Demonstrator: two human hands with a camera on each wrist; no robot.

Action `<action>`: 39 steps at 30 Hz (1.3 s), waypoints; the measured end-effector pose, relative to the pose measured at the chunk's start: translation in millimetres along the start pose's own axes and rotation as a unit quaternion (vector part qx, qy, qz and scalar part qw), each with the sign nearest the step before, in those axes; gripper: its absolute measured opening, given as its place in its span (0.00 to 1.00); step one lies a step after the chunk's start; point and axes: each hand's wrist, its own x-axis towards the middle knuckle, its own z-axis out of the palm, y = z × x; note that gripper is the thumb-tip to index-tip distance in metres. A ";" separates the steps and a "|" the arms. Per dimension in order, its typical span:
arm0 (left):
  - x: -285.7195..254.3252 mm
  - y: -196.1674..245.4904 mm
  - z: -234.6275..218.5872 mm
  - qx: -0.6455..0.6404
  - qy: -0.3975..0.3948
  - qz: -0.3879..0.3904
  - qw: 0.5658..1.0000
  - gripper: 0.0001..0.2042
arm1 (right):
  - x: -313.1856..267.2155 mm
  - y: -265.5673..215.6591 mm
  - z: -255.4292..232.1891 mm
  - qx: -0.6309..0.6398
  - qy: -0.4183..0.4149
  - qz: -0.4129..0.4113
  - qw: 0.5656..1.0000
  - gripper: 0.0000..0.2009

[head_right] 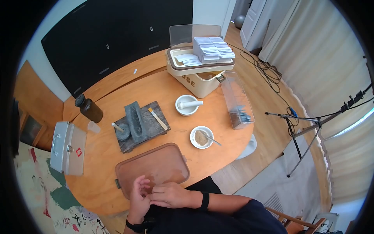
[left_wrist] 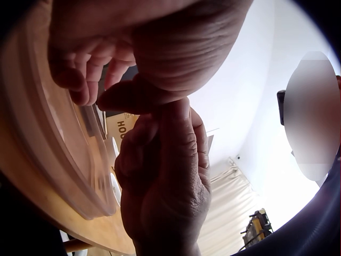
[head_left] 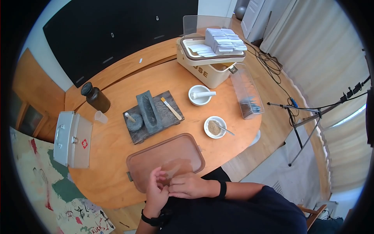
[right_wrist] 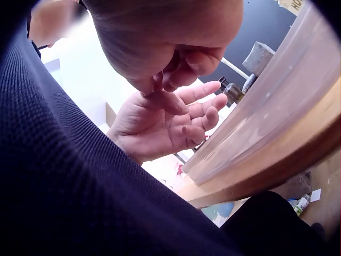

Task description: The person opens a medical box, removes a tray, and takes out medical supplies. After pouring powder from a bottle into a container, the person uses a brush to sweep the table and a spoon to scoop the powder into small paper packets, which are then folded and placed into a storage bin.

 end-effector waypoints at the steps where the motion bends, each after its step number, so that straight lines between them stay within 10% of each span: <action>1: 0.3 0.6 0.7 0.001 -0.005 0.014 1.000 0.36 | 1.4 -1.7 -0.5 0.004 -0.002 -0.003 1.000 0.08; 39: 0.5 7.7 -2.0 0.006 -0.028 0.028 0.999 0.35 | 1.4 -3.4 -0.9 0.000 0.017 0.001 1.000 0.09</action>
